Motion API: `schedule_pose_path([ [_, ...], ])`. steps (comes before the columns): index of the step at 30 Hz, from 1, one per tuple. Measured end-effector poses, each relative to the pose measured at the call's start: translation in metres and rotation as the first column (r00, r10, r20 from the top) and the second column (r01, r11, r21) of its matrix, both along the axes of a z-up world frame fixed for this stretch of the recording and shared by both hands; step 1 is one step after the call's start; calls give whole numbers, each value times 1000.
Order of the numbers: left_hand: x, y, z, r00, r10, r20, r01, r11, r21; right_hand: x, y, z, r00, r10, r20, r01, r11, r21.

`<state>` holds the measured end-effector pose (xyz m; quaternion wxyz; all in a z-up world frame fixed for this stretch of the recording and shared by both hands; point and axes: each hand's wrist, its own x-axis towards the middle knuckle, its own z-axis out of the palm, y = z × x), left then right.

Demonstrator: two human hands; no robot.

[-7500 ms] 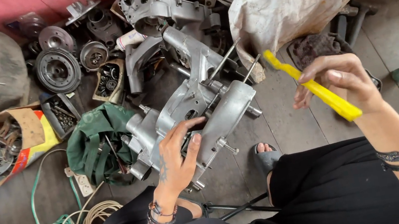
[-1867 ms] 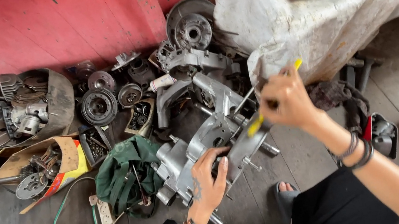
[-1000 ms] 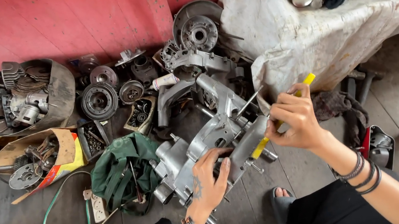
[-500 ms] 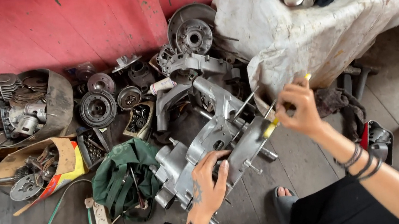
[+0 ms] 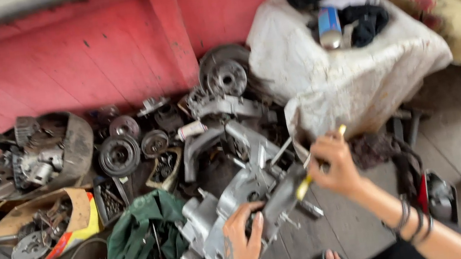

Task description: The person scrubs a disassembled engine casing with a yellow-handled brush, focusing on crevices and surfaces. They rotate the part to access different areas and briefly wipe it with a cloth.

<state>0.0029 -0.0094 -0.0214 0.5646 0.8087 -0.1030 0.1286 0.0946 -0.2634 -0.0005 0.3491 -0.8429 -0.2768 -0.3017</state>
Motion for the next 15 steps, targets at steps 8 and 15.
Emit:
schedule_pose_path([
  [8, 6, 4, -7, 999, 7, -39, -6, 1000, 22, 22, 2, -7, 995, -12, 94, 14, 1000, -18],
  [15, 3, 2, 5, 987, 9, -161, -7, 1000, 8, 23, 2, -6, 994, 15, 111, -3, 994, -109],
])
